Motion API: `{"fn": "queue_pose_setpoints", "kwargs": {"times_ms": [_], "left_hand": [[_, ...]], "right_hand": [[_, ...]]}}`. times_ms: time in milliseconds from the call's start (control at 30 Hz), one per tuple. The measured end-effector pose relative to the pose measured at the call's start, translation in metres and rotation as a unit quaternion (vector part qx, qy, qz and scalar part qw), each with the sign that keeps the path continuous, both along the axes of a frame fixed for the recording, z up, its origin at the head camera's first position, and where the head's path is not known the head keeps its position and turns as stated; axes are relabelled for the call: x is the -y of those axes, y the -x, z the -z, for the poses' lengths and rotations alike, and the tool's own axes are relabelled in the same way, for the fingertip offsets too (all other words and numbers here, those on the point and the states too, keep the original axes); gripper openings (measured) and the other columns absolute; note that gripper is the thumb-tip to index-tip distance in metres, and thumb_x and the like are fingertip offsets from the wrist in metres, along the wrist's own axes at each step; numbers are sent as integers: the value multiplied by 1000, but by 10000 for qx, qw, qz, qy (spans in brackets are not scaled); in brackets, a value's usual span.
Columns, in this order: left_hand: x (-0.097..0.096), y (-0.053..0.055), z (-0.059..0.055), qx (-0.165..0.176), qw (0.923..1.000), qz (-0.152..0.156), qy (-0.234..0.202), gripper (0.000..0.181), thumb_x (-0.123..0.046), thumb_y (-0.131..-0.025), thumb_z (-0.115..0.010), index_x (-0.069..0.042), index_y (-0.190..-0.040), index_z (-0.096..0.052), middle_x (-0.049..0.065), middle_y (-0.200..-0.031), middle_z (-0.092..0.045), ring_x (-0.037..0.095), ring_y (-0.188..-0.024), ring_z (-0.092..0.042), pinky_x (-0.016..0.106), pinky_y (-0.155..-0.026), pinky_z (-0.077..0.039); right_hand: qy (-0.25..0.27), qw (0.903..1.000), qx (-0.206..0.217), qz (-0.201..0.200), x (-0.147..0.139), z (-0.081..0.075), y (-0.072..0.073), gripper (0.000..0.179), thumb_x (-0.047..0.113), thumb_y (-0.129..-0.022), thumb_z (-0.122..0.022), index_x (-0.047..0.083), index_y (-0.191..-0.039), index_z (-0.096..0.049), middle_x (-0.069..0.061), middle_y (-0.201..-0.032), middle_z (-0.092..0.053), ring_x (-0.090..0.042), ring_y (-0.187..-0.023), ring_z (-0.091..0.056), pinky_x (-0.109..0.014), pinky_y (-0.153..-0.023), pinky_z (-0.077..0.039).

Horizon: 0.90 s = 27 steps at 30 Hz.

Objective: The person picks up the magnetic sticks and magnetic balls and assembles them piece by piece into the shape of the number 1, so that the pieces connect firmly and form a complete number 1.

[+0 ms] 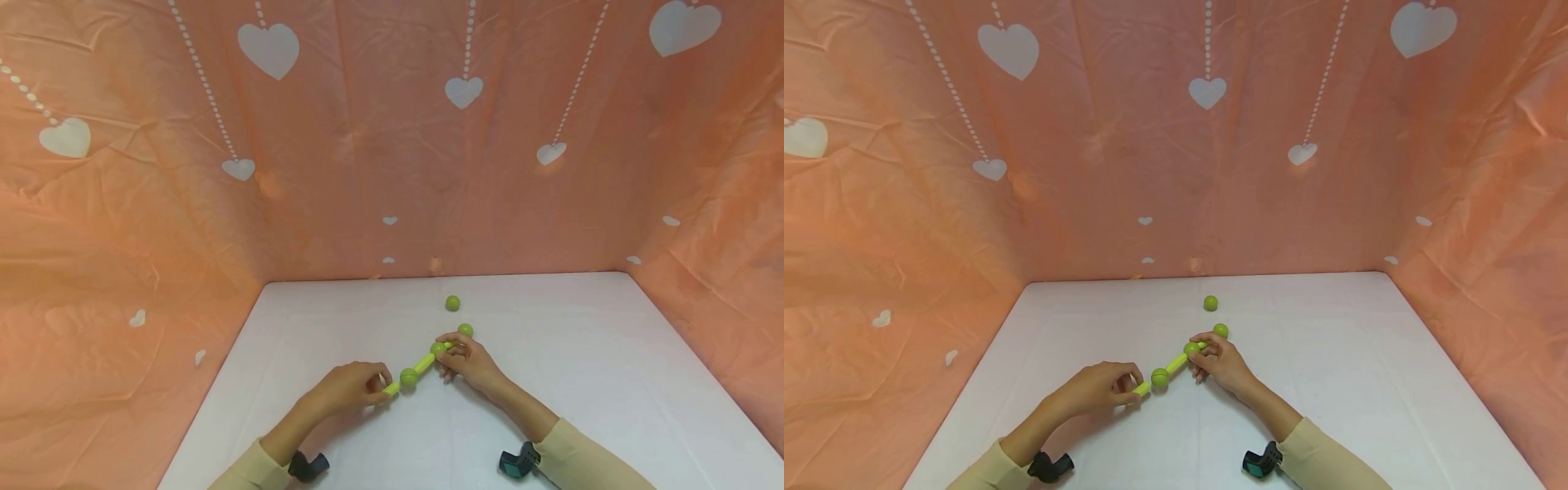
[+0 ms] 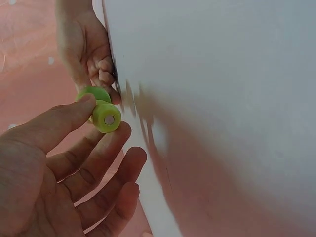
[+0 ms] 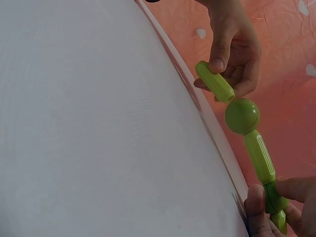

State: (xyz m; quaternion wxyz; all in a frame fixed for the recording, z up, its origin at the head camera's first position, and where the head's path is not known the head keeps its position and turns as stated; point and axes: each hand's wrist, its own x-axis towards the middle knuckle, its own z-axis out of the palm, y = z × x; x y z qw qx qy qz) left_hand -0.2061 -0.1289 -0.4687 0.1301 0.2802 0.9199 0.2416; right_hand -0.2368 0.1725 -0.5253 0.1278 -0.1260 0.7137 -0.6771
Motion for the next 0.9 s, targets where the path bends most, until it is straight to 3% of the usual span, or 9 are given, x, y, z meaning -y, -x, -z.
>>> {"fn": "queue_pose_setpoints", "kwargs": {"times_ms": [367,900], "left_hand": [[-4,-1,7,-56,10000,-32,35,21,-33,-97,-82,-21,-111,-74,-18,-80,-63,0,-69,-53,24,-64,-47],[-5,-1,7,42,9997,-200,-102,15,-30,-97,-81,-20,-108,-75,-16,-77,-61,2,-66,-52,24,-60,-45]], "right_hand": [[2,10000,-32,-54,-1,3,1,45,6,-104,-69,-9,-143,-51,-17,-90,-71,-17,-77,-69,-30,-70,-62],[2,10000,-53,-10,-1,2,1,44,5,-104,-69,-9,-143,-52,-16,-88,-71,-17,-76,-69,-30,-69,-62]]}}
